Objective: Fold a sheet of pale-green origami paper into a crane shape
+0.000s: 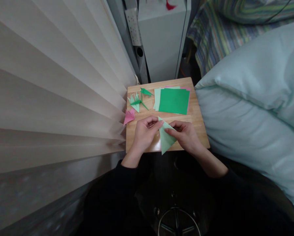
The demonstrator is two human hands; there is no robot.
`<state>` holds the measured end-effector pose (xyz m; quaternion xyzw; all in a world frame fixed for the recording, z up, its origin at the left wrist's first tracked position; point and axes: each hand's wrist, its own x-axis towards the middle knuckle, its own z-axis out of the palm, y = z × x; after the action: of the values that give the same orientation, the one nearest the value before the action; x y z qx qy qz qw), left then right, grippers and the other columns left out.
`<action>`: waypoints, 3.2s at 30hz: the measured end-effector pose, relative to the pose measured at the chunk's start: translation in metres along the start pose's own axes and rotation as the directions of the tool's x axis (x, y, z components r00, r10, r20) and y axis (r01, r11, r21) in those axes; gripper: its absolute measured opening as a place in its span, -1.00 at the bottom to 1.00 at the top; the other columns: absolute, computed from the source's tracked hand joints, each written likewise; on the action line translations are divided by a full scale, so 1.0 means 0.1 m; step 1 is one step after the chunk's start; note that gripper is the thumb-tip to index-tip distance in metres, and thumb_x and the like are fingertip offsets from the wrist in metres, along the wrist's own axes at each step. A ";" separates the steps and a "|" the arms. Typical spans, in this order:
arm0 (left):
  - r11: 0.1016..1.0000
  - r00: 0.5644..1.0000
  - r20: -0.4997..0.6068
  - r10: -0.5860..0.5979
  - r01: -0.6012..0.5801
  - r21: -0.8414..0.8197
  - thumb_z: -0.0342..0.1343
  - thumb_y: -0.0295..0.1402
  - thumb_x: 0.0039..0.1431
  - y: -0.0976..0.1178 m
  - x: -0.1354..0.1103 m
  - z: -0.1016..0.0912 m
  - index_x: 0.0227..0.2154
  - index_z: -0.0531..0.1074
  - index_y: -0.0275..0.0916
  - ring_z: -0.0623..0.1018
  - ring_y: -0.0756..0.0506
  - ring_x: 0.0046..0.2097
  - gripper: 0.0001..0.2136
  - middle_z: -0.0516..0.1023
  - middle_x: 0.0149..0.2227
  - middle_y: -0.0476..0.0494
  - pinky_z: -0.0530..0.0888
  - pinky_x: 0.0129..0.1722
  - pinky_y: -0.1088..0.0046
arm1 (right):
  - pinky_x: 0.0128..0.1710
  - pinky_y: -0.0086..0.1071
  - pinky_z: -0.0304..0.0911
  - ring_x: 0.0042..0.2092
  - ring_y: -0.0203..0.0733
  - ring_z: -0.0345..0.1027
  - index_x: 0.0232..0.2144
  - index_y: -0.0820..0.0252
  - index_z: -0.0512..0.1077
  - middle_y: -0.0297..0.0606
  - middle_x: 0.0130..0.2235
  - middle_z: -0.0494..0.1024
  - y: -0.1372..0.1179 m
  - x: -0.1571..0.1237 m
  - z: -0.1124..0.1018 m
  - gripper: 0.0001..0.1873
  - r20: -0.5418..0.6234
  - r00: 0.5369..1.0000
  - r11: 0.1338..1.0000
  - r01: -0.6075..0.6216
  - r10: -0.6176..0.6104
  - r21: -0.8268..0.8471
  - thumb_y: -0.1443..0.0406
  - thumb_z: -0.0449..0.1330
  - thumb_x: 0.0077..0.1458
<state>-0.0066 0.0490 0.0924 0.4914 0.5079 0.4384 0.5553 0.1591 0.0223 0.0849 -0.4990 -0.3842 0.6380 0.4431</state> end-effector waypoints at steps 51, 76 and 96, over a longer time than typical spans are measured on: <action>0.926 0.965 0.184 -0.185 0.234 -0.296 0.59 -0.31 -0.21 0.12 0.07 -0.32 -0.44 0.49 -0.27 0.56 0.05 -0.31 -0.63 0.61 -0.31 -0.04 0.48 -0.28 0.56 | -0.12 -0.22 0.42 -0.15 -0.13 0.50 -0.23 0.12 0.51 -0.22 -0.16 0.62 -0.05 0.05 -0.21 -0.50 0.039 0.998 0.998 0.058 -0.058 0.017 0.00 0.53 -0.13; 0.944 0.867 0.419 -0.270 0.324 -0.061 0.58 -0.11 -0.28 0.16 -0.01 -0.27 -0.49 0.62 -0.22 0.50 -0.05 -0.50 -0.63 0.56 -0.53 -0.07 0.41 -0.49 0.44 | -0.33 -0.41 0.40 -0.38 -0.30 0.46 -0.50 0.19 0.57 -0.39 -0.44 0.59 -0.15 0.03 -0.37 -0.66 0.289 0.879 0.877 -0.440 0.378 0.191 0.28 0.62 -0.33; 0.896 0.961 0.088 -0.261 0.275 -0.348 0.41 0.00 0.00 -0.01 0.04 -0.16 -0.35 0.57 -0.20 0.62 -0.12 -0.34 -0.64 0.63 -0.39 -0.10 0.52 -0.35 0.36 | -0.28 -0.35 0.39 -0.31 -0.27 0.48 -0.42 0.14 0.57 -0.35 -0.33 0.67 0.03 0.12 -0.33 -0.57 -0.046 0.932 0.888 -0.326 0.359 0.326 0.18 0.64 -0.33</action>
<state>-0.0223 0.0544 0.0905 0.3161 0.4716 0.4331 0.7001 0.1894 0.0348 0.0721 -0.5153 -0.1603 0.7317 0.4164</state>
